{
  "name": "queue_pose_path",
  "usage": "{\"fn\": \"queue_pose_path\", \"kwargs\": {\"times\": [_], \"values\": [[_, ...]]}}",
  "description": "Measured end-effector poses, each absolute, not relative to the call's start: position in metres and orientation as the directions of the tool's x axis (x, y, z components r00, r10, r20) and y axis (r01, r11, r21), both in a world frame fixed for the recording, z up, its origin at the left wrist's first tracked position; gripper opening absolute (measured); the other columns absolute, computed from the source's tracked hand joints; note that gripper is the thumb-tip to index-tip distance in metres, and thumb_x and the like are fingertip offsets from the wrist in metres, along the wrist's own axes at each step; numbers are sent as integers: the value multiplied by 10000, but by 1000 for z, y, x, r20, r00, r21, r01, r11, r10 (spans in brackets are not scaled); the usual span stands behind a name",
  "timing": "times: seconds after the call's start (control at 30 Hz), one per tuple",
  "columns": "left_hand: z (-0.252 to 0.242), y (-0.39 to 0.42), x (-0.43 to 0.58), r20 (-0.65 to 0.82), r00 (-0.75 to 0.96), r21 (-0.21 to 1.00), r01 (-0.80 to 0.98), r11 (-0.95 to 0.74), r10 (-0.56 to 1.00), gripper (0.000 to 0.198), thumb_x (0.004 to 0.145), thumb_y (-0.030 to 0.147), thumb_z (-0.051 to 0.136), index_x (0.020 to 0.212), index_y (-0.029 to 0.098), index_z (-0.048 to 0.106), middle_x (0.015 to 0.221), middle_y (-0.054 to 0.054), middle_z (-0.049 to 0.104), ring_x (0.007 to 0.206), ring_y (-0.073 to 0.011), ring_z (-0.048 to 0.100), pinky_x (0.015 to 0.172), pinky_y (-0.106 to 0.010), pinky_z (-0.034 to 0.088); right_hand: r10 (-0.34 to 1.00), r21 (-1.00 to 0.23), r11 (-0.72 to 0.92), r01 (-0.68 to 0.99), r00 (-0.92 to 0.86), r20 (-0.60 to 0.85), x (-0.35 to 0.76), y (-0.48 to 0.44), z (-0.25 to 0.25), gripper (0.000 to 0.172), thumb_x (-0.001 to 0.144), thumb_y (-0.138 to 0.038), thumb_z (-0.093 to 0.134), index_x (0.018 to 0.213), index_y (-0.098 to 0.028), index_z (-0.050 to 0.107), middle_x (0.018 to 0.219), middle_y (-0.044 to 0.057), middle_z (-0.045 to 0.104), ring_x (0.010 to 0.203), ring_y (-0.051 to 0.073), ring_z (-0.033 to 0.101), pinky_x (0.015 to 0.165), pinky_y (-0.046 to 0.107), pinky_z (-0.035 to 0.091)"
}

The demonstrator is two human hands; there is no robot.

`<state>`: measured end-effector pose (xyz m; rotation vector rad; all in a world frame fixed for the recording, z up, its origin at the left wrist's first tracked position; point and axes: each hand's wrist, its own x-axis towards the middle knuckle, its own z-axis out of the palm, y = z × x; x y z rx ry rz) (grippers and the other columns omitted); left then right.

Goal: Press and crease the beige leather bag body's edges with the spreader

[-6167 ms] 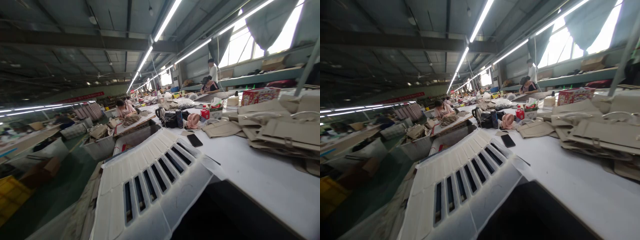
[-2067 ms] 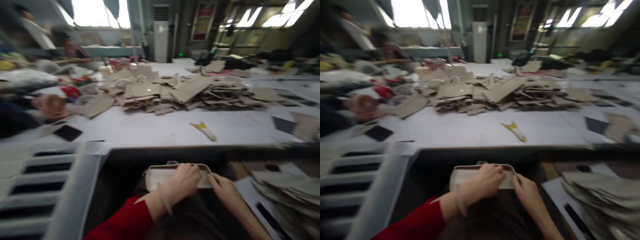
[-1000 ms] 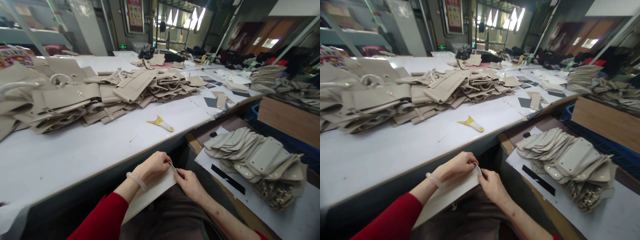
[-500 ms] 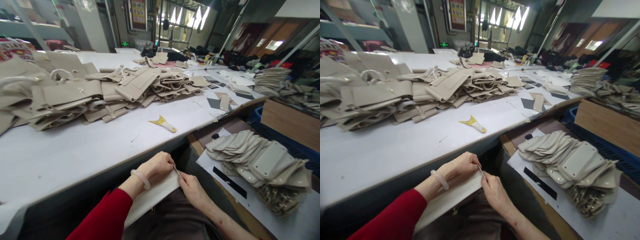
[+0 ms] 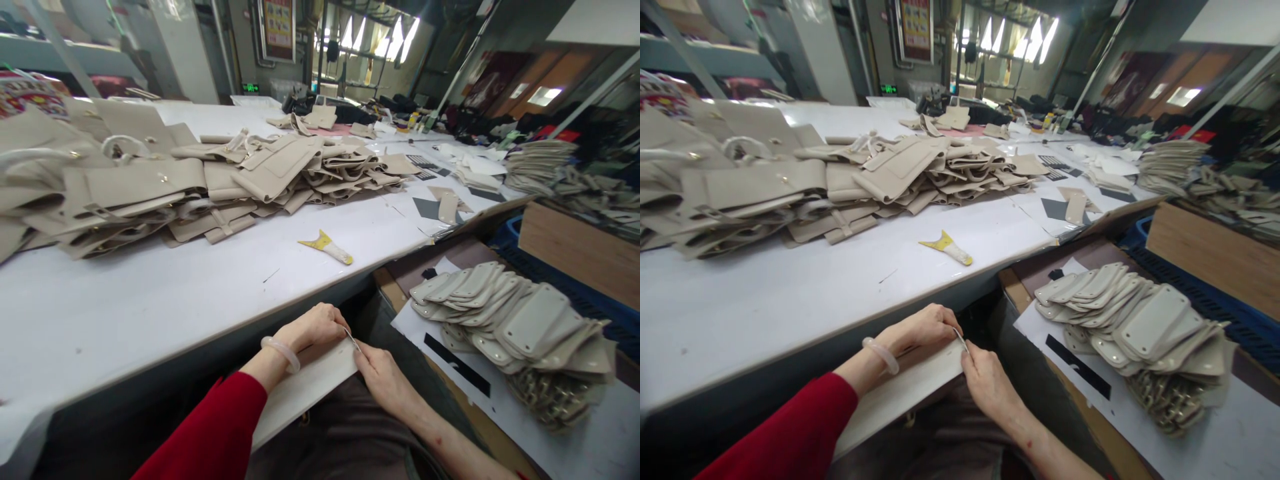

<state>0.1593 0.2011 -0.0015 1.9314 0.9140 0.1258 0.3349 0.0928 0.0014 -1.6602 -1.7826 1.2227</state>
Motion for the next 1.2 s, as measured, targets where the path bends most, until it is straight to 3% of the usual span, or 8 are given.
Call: {"fn": "queue_pose_path", "kwargs": {"times": [0.2,0.33,0.9,1.2], "values": [[-1,200,159,-283,706,791,554,-258,649,349,725,236,506,931,226,787,925,-1,762,847,-173,669,802,-239,502,874,-856,-337,392,-208,-439,349,104,-12,649,930,-719,370,818,-141,644,801,84,679,780,248,631,688,325,479],[-2,200,159,-289,699,785,564,-256,654,344,726,248,504,916,221,789,898,-11,760,819,-179,670,776,-251,497,794,-831,-486,273,-259,-549,350,117,-14,692,825,-799,485,825,-125,640,741,75,651,704,219,626,655,319,497],[3,207,150,-317,762,800,535,-273,565,347,724,245,526,951,231,788,861,0,761,778,-164,669,657,-229,469,721,-775,-484,406,-316,-616,342,127,-4,720,770,-841,535,795,-132,655,711,44,621,666,180,567,632,295,474],[18,214,121,-316,841,802,484,-350,439,486,705,255,626,1185,256,704,1048,-9,744,895,-206,662,741,-259,477,552,-667,-566,485,-378,-743,351,146,0,714,685,-820,663,934,-152,703,852,64,688,760,179,620,719,288,497]]}}
